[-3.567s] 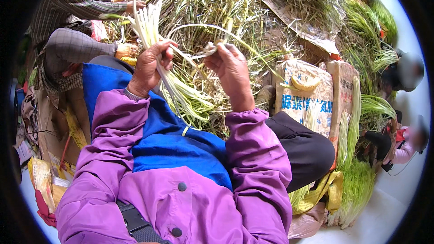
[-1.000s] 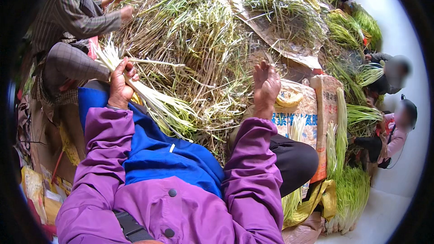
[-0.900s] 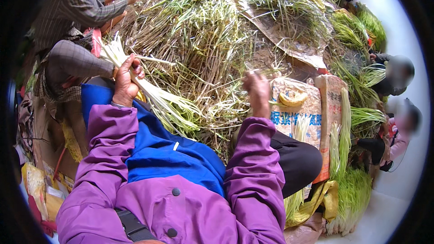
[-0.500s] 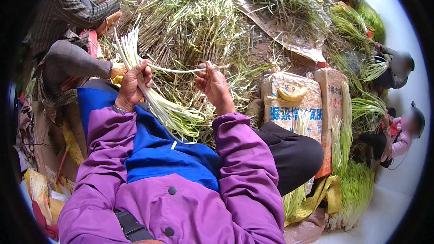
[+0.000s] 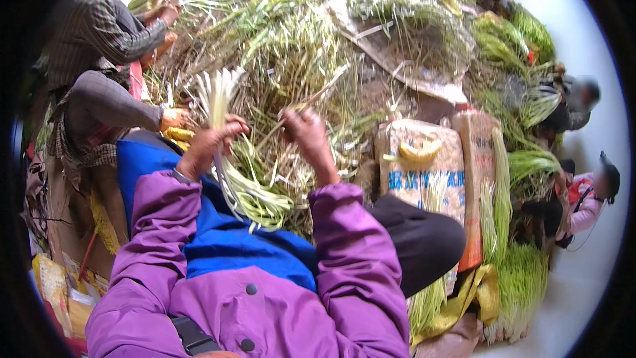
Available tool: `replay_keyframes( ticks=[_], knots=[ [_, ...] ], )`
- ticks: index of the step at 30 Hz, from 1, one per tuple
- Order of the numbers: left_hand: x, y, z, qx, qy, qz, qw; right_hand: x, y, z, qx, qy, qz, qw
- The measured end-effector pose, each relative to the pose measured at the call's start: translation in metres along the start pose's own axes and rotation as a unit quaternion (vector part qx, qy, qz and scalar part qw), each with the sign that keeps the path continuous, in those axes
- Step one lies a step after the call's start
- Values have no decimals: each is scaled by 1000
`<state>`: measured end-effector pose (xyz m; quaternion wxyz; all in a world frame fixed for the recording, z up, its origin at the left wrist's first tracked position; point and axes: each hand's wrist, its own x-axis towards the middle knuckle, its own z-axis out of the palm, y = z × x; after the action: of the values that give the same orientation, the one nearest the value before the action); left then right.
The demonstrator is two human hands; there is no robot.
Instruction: The person sits on the floor and peels the outer layers from long, pale vegetable stalks by hand. They hold a stalk in one hand and strip the layers with the other, dropping the waste onto a pile on the floor.
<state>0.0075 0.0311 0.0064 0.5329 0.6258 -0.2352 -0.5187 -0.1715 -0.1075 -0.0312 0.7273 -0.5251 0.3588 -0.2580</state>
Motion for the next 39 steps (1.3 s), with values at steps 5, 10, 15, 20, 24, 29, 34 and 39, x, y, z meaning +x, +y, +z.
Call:
replay_keyframes(
  ticks=[5, 10, 15, 20, 24, 29, 34, 39],
  knots=[
    [0, -18, 17, 38, -68, 25, 997, -10, 2, 38, -64, -40, -20, 997],
    [-5, -12, 14, 48, -88, 32, 994, -9, -2, 36, -138, -83, -41, 986],
    [-6, -6, 14, 30, -85, 42, 995, -16, -15, 37, -315, -59, -168, 932],
    [-14, -3, 13, -3, -90, -12, 996, -3, -7, 25, -574, 44, -346, 741],
    [-14, -4, 12, -36, -132, -21, 990, 18, 0, -17, -637, 131, -328, 685],
    [-13, -2, 2, -78, -136, -57, 986, 30, -7, -95, -568, 224, -224, 760],
    [-14, -2, -7, -110, -162, -61, 979, 33, -10, -186, -532, 325, -107, 775],
    [-22, 3, -28, -173, -174, -53, 968, 16, -3, -257, -658, 375, -24, 653]
  ],
)
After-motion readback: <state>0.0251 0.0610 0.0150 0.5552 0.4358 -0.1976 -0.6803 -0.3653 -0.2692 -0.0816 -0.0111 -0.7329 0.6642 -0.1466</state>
